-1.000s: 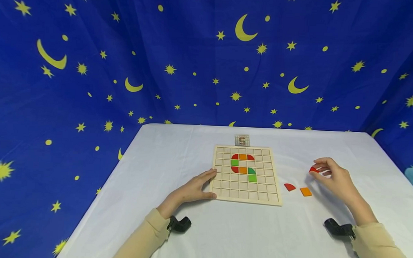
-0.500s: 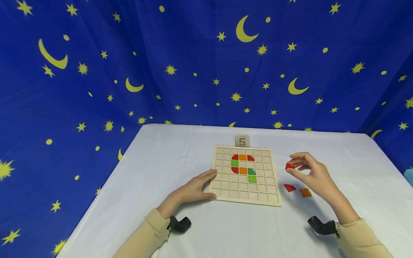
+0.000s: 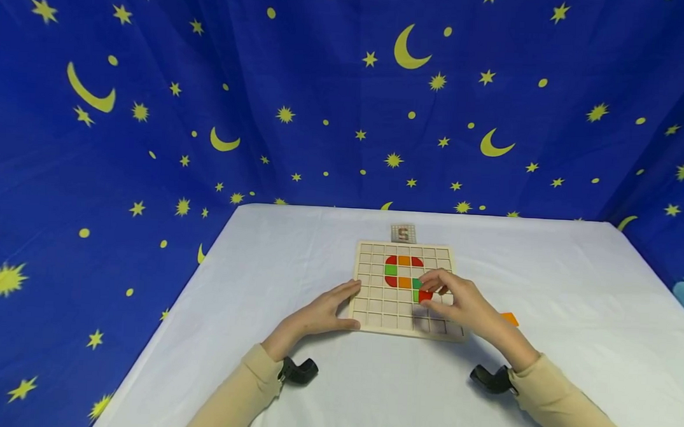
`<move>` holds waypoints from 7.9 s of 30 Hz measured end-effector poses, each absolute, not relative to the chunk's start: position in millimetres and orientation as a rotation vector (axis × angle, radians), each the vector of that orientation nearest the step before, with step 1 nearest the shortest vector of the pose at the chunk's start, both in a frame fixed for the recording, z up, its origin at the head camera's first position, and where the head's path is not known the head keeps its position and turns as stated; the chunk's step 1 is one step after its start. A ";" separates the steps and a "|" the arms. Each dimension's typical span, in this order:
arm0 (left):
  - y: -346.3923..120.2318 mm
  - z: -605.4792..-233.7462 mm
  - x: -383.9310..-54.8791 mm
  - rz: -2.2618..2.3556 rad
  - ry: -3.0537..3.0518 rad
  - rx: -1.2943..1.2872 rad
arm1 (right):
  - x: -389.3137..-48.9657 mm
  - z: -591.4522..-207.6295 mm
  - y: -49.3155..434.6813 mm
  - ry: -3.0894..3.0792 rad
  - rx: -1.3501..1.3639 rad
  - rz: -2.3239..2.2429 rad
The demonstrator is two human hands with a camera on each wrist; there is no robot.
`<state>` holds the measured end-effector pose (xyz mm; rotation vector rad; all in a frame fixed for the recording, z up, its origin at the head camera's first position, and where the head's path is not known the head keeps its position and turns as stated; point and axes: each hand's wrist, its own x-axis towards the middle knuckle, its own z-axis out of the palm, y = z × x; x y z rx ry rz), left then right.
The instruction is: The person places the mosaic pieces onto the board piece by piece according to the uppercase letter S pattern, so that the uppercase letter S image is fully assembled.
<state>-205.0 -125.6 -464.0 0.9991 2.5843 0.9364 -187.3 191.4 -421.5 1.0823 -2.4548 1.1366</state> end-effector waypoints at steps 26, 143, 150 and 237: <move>-125.8 -464.5 -205.5 0.929 2.589 1.005 | -194.2 -465.7 185.1 -2.621 1.028 0.952; -128.6 -466.9 -206.9 0.928 2.574 0.943 | -184.4 -407.8 252.9 -2.537 0.765 1.071; -127.7 -465.7 -207.5 0.925 2.579 0.977 | -190.5 -423.4 205.2 -2.547 0.972 1.220; -125.6 -465.9 -208.0 0.917 2.581 0.960 | -173.6 -475.2 284.8 -2.610 0.550 0.834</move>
